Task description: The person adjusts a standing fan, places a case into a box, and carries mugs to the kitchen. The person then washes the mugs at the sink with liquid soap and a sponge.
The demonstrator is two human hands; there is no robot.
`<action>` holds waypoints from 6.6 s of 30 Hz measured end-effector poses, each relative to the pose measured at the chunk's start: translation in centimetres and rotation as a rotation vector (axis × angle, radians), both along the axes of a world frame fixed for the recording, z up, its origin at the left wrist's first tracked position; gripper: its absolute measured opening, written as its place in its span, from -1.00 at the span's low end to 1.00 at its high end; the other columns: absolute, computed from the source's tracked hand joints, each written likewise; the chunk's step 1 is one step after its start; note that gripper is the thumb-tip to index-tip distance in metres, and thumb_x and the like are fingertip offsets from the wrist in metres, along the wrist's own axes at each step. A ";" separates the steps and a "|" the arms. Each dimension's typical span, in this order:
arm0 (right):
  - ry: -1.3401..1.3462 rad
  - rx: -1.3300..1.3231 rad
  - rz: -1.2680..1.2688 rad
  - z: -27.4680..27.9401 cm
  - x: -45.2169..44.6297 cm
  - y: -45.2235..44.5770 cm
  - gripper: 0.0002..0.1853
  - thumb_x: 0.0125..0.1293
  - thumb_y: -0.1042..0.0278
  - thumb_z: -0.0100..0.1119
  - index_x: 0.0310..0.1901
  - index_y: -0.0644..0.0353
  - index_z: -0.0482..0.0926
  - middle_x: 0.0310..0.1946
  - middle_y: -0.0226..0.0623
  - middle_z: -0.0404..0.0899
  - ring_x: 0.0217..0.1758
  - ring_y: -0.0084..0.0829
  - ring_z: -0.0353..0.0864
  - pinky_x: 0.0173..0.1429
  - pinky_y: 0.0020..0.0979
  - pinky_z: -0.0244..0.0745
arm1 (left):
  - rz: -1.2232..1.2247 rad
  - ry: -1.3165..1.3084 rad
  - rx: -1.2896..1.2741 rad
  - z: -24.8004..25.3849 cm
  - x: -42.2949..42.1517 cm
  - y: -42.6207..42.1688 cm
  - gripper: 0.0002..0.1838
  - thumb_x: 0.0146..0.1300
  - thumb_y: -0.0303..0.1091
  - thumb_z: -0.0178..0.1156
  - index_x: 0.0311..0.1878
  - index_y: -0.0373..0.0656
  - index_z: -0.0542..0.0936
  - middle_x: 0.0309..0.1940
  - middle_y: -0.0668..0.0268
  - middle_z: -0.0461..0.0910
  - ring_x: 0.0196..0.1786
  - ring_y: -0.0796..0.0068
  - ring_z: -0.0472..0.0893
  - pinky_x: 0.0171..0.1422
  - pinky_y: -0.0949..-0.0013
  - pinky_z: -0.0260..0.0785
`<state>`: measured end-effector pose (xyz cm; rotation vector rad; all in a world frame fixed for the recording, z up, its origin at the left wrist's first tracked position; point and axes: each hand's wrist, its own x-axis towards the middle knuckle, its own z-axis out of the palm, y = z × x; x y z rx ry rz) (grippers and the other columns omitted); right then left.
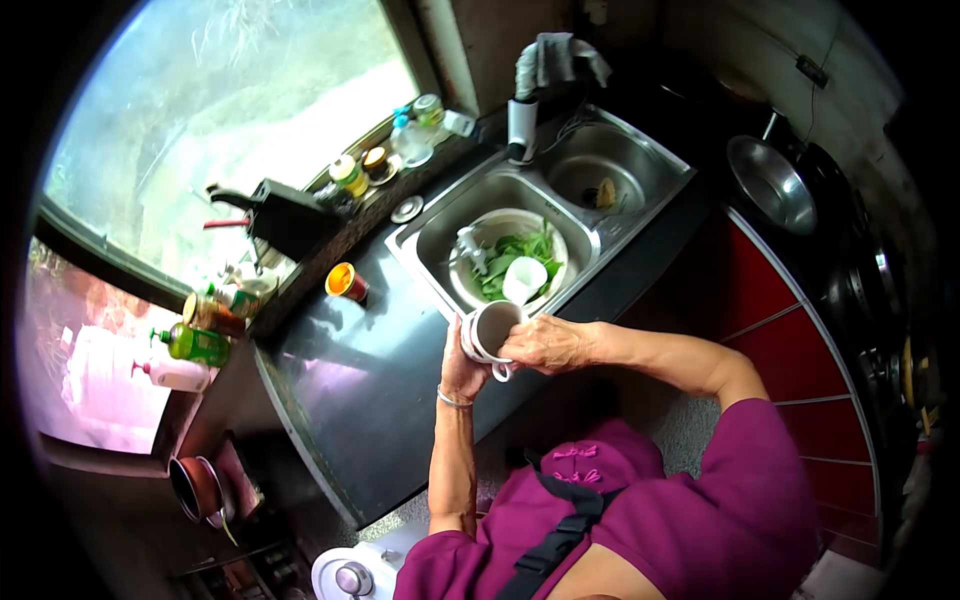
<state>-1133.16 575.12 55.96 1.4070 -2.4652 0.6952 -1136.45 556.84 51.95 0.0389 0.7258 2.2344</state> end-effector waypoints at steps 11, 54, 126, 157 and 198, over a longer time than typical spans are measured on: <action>-0.087 -0.490 -0.763 1.4 -0.5 18.0 -0.80 0.21 0.36 0.06 -0.51 0.23 0.38 -0.71 -0.02 0.44 -0.60 -0.03 0.49 -0.56 -0.15 0.33 | 0.217 0.109 0.479 -0.2 -1.9 25.3 -0.07 0.03 0.10 0.25 0.37 -0.02 0.02 0.22 0.20 0.23 0.24 0.25 0.29 0.33 0.19 0.09; 0.478 0.321 0.147 -3.2 -25.4 44.3 -0.90 -0.03 0.32 0.14 -0.45 0.10 0.48 -0.42 -0.48 0.53 -0.19 -0.51 0.53 -0.29 -0.29 0.42 | 0.266 0.008 -0.135 -5.0 -21.9 42.8 -0.50 0.23 0.04 -0.01 0.01 -0.21 0.47 -0.08 0.23 0.55 -0.03 0.37 0.54 0.10 0.30 0.38; -0.074 -0.054 -0.087 0.0 -23.9 39.4 -0.71 0.14 0.29 0.18 -0.15 0.27 0.46 -0.24 -0.20 0.48 -0.19 -0.29 0.52 -0.14 -0.32 0.42 | 0.143 0.009 -0.226 -1.4 -22.2 39.2 -0.45 0.22 0.23 -0.07 -0.04 -0.07 0.46 -0.26 0.37 0.57 -0.27 0.53 0.57 -0.40 0.41 0.41; 0.132 0.270 0.060 -4.3 -25.0 41.8 -0.57 0.06 0.50 0.05 0.04 0.26 0.41 -0.02 -0.19 0.47 0.07 -0.27 0.44 0.19 -0.31 0.31 | 0.270 -0.033 -0.029 -1.3 -19.6 40.9 -0.57 0.13 -0.14 0.21 0.00 -0.15 0.45 -0.18 0.33 0.55 -0.14 0.50 0.55 0.01 0.37 0.39; -0.040 -0.384 -0.505 0.6 -22.8 35.7 -0.73 0.19 0.52 -0.02 -0.09 0.49 0.43 -0.08 0.14 0.44 -0.19 0.05 0.55 -0.14 -0.21 0.52 | 0.732 -0.107 -0.166 -1.2 -17.7 44.2 -0.63 0.17 -0.18 0.20 -0.02 -0.11 0.38 -0.21 0.35 0.48 -0.24 0.53 0.50 -0.22 0.43 0.40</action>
